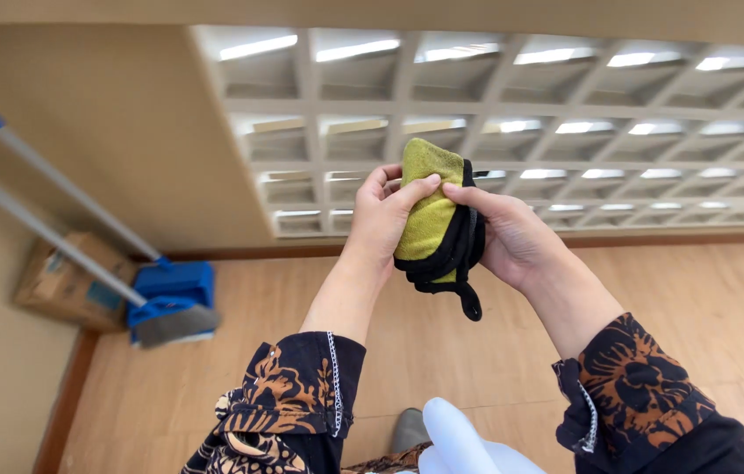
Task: Clean several pairs of high-heeled shoes using a cloth.
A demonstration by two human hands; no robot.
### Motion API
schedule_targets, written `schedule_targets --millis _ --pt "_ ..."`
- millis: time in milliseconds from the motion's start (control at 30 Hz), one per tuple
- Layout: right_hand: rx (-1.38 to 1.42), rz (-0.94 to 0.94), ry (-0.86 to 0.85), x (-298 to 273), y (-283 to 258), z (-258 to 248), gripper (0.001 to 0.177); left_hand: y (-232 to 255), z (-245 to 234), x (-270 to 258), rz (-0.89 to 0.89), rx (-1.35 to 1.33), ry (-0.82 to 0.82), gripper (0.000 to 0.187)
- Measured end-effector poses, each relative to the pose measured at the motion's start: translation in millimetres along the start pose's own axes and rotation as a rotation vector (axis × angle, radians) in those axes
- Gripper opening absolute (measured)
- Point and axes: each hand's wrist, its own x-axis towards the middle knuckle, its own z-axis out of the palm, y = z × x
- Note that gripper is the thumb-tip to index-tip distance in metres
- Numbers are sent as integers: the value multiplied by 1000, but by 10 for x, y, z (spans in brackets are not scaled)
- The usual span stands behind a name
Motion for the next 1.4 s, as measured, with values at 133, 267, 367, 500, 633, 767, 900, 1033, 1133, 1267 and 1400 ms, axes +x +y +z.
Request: schedule_targets --millis 133,267,367,500,633,767,900,1033,1133,1267,1400 --pt "93 -28 50 -117 -284 -877 40 -400 810 140 -70 16 -67 53" --pt "185 -107 129 -173 -439 -1467 39 -670 1287 369 -177 133 -91 56" --pt "229 -126 243 -150 -565 -1721 37 -787 1500 710 -157 233 -75 56" --pt "290 -211 312 -15 -736 -1999 37 -839 1800 1240 -22 413 1 53" --pt "392 -267 388 269 -950 -2294 39 -922 2087 2151 175 479 -28 54" --pt "428 -308 417 594 -1266 -2603 40 -638 2593 2895 124 483 10 59" --pt "430 -336 419 931 -1623 -2844 40 -459 3116 3659 236 611 182 65" --pt "408 -368 444 1232 -1954 -3014 39 -94 3637 3721 154 705 187 74" --pt "371 -384 469 1431 -2147 -3100 38 -24 3857 3863 33 806 145 76" --pt "373 -408 451 1621 -2320 -3181 38 -88 3957 4121 -18 782 165 67" --pt "391 -409 430 1719 -2373 -3207 38 -30 3992 4131 -77 825 197 60"
